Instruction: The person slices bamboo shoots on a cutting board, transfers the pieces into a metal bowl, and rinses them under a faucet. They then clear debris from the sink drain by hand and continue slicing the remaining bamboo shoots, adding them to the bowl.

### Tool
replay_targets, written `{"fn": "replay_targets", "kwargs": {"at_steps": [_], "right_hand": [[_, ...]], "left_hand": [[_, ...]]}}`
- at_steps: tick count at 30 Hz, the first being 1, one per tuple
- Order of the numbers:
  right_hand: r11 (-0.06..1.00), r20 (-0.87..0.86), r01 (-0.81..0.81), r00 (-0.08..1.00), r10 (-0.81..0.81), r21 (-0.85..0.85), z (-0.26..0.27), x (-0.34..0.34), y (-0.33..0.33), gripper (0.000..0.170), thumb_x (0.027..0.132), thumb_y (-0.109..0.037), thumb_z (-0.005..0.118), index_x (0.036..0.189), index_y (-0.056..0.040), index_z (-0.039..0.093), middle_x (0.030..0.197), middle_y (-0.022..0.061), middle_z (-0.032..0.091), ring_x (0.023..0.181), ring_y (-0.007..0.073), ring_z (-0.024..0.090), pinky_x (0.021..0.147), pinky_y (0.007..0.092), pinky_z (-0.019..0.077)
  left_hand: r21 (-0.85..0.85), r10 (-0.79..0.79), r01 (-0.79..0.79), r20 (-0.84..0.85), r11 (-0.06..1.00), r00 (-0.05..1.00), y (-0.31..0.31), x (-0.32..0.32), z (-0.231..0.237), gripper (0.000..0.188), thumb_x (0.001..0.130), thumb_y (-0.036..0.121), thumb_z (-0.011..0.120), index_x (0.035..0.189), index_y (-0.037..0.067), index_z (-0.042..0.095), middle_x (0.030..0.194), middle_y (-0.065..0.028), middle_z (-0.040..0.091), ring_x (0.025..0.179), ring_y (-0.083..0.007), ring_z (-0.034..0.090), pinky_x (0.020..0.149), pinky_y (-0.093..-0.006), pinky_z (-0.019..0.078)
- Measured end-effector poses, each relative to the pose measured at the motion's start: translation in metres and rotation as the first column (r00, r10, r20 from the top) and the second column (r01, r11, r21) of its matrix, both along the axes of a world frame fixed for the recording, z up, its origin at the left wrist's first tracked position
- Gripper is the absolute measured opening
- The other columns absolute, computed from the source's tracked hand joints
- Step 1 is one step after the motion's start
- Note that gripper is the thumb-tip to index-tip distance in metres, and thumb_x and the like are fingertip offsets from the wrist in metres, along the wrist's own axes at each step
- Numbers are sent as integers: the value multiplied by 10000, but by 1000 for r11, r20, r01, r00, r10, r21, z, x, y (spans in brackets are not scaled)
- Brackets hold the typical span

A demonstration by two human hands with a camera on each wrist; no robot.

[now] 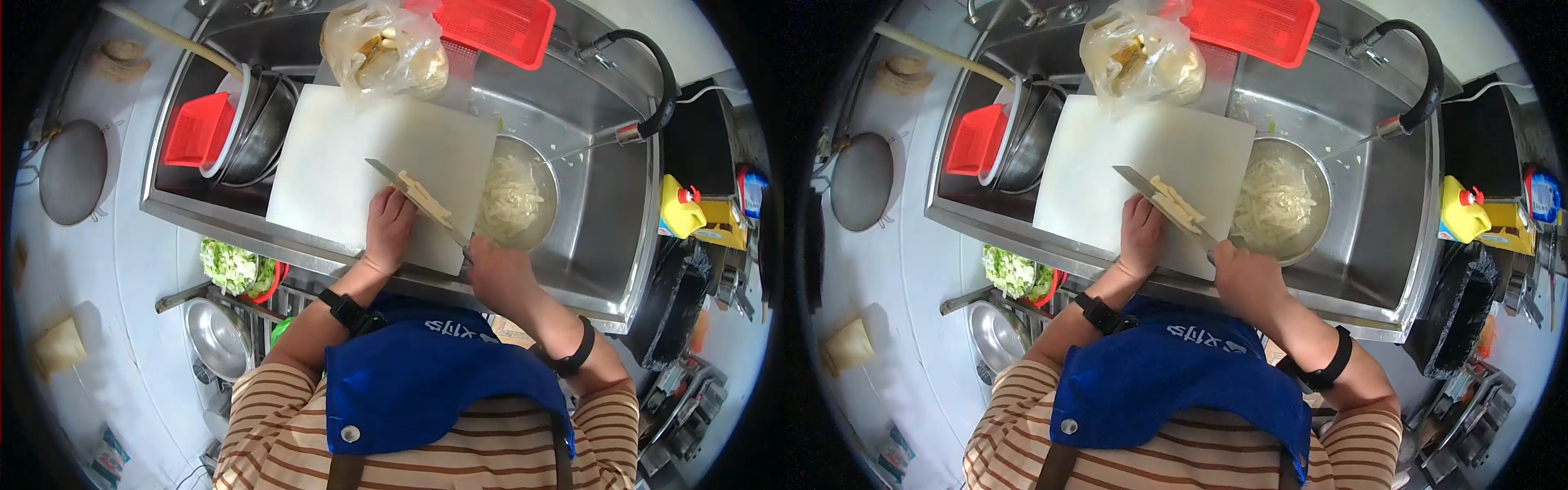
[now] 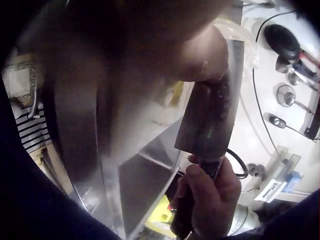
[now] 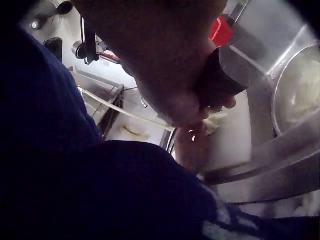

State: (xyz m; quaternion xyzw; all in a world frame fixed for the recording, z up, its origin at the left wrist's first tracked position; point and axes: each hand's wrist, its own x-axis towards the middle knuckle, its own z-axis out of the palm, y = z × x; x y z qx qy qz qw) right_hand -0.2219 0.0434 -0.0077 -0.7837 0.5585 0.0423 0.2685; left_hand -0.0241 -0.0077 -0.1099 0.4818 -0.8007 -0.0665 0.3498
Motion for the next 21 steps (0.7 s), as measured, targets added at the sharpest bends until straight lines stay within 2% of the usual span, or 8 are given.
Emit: {"fn": "replay_targets", "kwargs": {"at_steps": [7, 10, 12, 13, 16, 18, 19, 21], "right_hand": [[1000, 7, -18, 1000, 18, -16, -27, 3, -17, 192, 770, -86, 542, 911, 11, 454, 693, 179, 632, 620, 349, 644, 525, 442, 496], [999, -27, 4, 1000, -3, 34, -27, 5, -17, 196, 769, -89, 546, 914, 7, 455, 652, 164, 630, 603, 344, 646, 522, 443, 496], [999, -65, 8, 998, -10, -37, -34, 11, -11, 220, 812, -177, 575, 899, -11, 460, 627, 151, 609, 565, 350, 625, 516, 443, 486], [999, -68, 8, 998, -11, -45, -36, 13, -10, 220, 812, -177, 575, 899, -11, 460, 627, 151, 609, 565, 350, 625, 516, 443, 486], [998, -48, 54, 997, -55, -27, -37, 13, -10, 224, 819, -184, 569, 894, -8, 454, 658, 181, 610, 615, 377, 623, 554, 462, 485], [976, 85, 199, 975, -207, 92, -36, 5, -16, 231, 813, -167, 560, 933, -2, 452, 734, 214, 634, 671, 362, 644, 605, 472, 492], [977, 86, 194, 976, -202, 87, -34, 0, -16, 231, 813, -167, 560, 933, -2, 452, 734, 214, 634, 671, 362, 644, 605, 472, 492], [947, 129, 322, 939, -317, -17, -28, -8, -14, 227, 827, -174, 548, 934, 4, 456, 701, 214, 623, 641, 378, 630, 584, 466, 486]], "left_hand": [[29, -6, 5, 12, 1000, 1000, 0, 0, 7, 325, 702, 40, 544, 1023, 13, 584, 1089, -122, 548, 1021, -324, 503, 864, -397, 427], [4, -4, 4, 4, 1000, 1000, 0, 0, 5, 297, 710, 51, 545, 1002, 16, 583, 1083, -127, 546, 1019, -327, 502, 862, -397, 427], [1, 0, 0, -1, 1000, 1000, 0, 0, 5, 294, 710, 49, 546, 1001, 18, 583, 1078, -126, 548, 1016, -328, 505, 861, -399, 429], [-3, 2, -2, -2, 1000, 1000, -1, 0, 5, 292, 711, 47, 546, 999, 21, 584, 1074, -125, 550, 1012, -328, 507, 860, -401, 430], [-12, 5, -5, -13, 1000, 1000, 0, 0, 6, 290, 709, 39, 546, 997, 21, 583, 1058, -125, 553, 1004, -332, 511, 864, -405, 431], [-17, -2, 1, -25, 1000, 1000, 0, 0, 5, 289, 710, 32, 544, 996, 19, 581, 1053, -127, 554, 1002, -333, 512, 867, -406, 431], [-19, -2, 1, -36, 1000, 999, 0, 1, 5, 288, 710, 26, 542, 995, 16, 580, 1048, -130, 554, 1000, -335, 513, 870, -408, 432], [-17, 1, -2, -56, 1000, 998, 0, 1, 3, 285, 710, 23, 541, 993, 15, 578, 1046, -131, 553, 1000, -335, 514, 872, -407, 432]]}}
